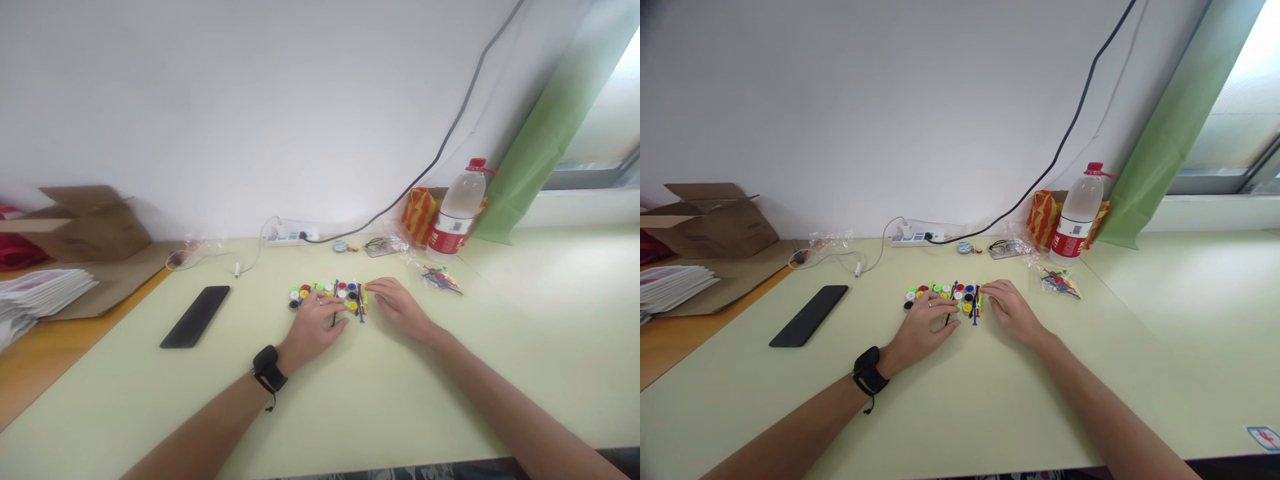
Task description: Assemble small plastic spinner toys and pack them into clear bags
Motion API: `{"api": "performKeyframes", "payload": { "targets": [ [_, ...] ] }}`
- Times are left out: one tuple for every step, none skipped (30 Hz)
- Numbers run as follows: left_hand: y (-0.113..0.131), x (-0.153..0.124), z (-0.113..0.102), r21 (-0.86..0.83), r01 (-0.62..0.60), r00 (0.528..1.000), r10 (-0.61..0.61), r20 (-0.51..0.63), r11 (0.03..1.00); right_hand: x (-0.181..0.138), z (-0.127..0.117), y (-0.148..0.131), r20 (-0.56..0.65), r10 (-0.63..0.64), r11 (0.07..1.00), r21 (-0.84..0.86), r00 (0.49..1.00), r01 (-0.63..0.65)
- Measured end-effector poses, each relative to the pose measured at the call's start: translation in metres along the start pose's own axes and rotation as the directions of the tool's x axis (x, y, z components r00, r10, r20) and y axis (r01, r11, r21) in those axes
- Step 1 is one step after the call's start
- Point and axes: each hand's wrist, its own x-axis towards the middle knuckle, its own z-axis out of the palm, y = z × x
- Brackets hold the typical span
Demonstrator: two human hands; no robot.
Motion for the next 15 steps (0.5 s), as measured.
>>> {"api": "performKeyframes", "payload": {
  "targets": [
    [0.000, 0.000, 0.000, -0.008, 0.004, 1.000, -0.004, -0.009, 1.000, 0.000, -0.001, 0.000, -0.028, 0.005, 1.000, -0.007, 1.000, -0.006],
    [0.000, 0.000, 0.000, -0.017, 0.006, 1.000, -0.006, -0.023, 1.000, 0.000, -0.002, -0.001, -0.057, 0.011, 1.000, -0.013, 0.998, -0.012],
    [0.000, 0.000, 0.000, -0.027, 0.007, 0.999, -0.008, -0.040, 1.000, 0.001, -0.003, -0.002, -0.090, 0.019, 1.000, -0.018, 0.996, -0.021],
    [0.001, 0.000, -0.001, -0.036, 0.008, 0.998, -0.010, -0.059, 0.999, 0.001, -0.004, -0.004, -0.123, 0.030, 0.999, -0.022, 0.992, -0.033],
    [0.001, 0.000, -0.001, -0.047, 0.010, 0.997, -0.014, -0.077, 0.999, 0.002, -0.006, -0.006, -0.159, 0.043, 0.999, -0.026, 0.986, -0.048],
    [0.002, 0.000, -0.002, -0.060, 0.013, 0.996, -0.019, -0.092, 0.998, 0.002, -0.008, -0.008, -0.192, 0.057, 0.997, -0.031, 0.980, -0.064],
    [0.003, 0.000, -0.002, -0.077, 0.018, 0.994, -0.025, -0.103, 0.997, 0.002, -0.010, -0.011, -0.222, 0.070, 0.996, -0.035, 0.973, -0.080],
    [0.004, 0.000, -0.003, -0.098, 0.024, 0.993, -0.035, -0.109, 0.995, 0.003, -0.012, -0.013, -0.244, 0.081, 0.995, -0.038, 0.966, -0.093],
    [0.006, 0.001, -0.003, -0.123, 0.033, 0.993, -0.046, -0.108, 0.992, 0.003, -0.014, -0.014, -0.258, 0.089, 0.994, -0.040, 0.962, -0.103],
    [0.008, 0.000, -0.003, -0.149, 0.042, 0.993, -0.058, -0.105, 0.988, 0.004, -0.016, -0.015, -0.266, 0.095, 0.993, -0.039, 0.959, -0.109],
    [0.010, 0.000, -0.003, -0.175, 0.050, 0.993, -0.068, -0.101, 0.983, 0.004, -0.017, -0.016, -0.268, 0.100, 0.993, -0.037, 0.958, -0.114],
    [0.012, 0.000, -0.003, -0.199, 0.057, 0.993, -0.077, -0.095, 0.978, 0.004, -0.018, -0.017, -0.264, 0.108, 0.992, -0.032, 0.959, -0.120],
    [0.013, 0.000, -0.003, -0.222, 0.062, 0.993, -0.084, -0.088, 0.973, 0.004, -0.018, -0.018, -0.255, 0.119, 0.991, -0.023, 0.960, -0.130],
    [0.015, 0.000, -0.002, -0.241, 0.066, 0.993, -0.087, -0.079, 0.968, 0.004, -0.018, -0.018, -0.243, 0.136, 0.990, -0.007, 0.960, -0.142],
    [0.016, -0.001, -0.002, -0.255, 0.067, 0.993, -0.088, -0.073, 0.965, 0.004, -0.018, -0.019, -0.229, 0.157, 0.987, 0.014, 0.961, -0.158]
  ]
}}
